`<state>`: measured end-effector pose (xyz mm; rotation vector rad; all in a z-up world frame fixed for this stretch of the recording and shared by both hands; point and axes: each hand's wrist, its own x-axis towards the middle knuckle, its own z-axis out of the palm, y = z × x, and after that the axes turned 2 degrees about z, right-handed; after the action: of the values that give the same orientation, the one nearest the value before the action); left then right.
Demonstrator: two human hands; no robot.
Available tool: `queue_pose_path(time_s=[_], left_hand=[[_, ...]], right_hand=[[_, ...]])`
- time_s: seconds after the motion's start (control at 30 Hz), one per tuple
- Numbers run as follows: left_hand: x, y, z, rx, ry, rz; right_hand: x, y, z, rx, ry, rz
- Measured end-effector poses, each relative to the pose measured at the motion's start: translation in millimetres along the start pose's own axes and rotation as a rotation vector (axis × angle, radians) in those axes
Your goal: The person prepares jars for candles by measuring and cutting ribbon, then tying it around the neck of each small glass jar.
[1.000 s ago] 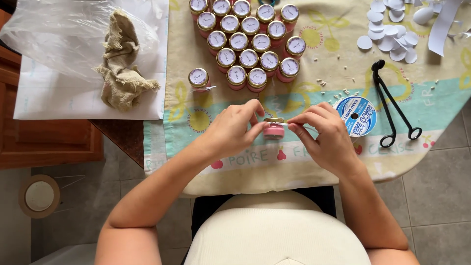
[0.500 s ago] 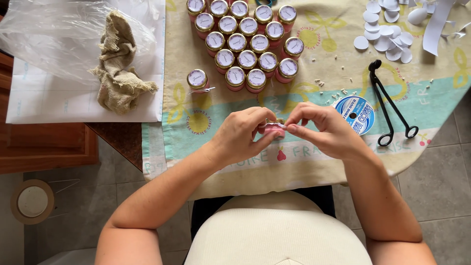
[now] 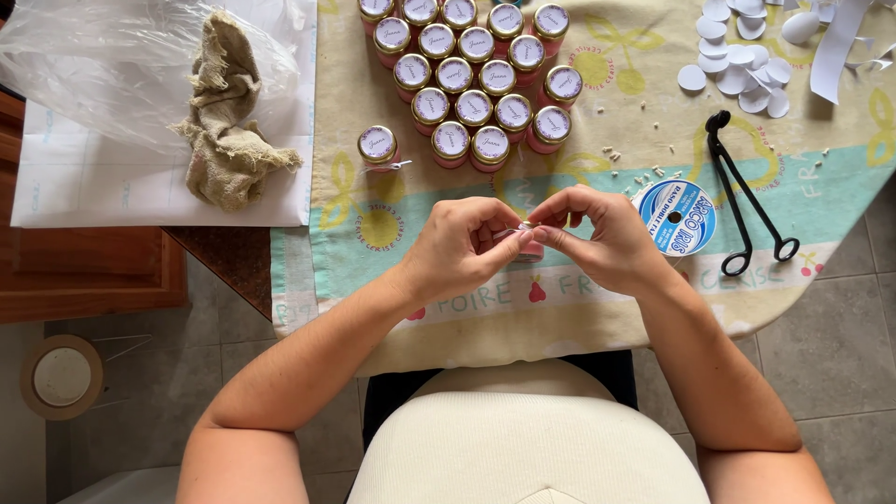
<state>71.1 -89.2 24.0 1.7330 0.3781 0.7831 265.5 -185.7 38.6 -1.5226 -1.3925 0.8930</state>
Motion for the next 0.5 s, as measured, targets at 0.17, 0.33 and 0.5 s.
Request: queue_pose_path(time_s=[0.17,0.33,0.5], left_hand=[[3,8,2,-0.071,-0.004,-0.063],[0,-6,-12,-0.056,-0.010,-0.098],[9,-2,-34,0.135,-0.090,-0.144]], right_hand=[[1,-6,3,-0.063,0.001,-0.054],[1,0,3,-0.148,0.025,-0.096],[1,2,4,-0.219,0.020,-0.134]])
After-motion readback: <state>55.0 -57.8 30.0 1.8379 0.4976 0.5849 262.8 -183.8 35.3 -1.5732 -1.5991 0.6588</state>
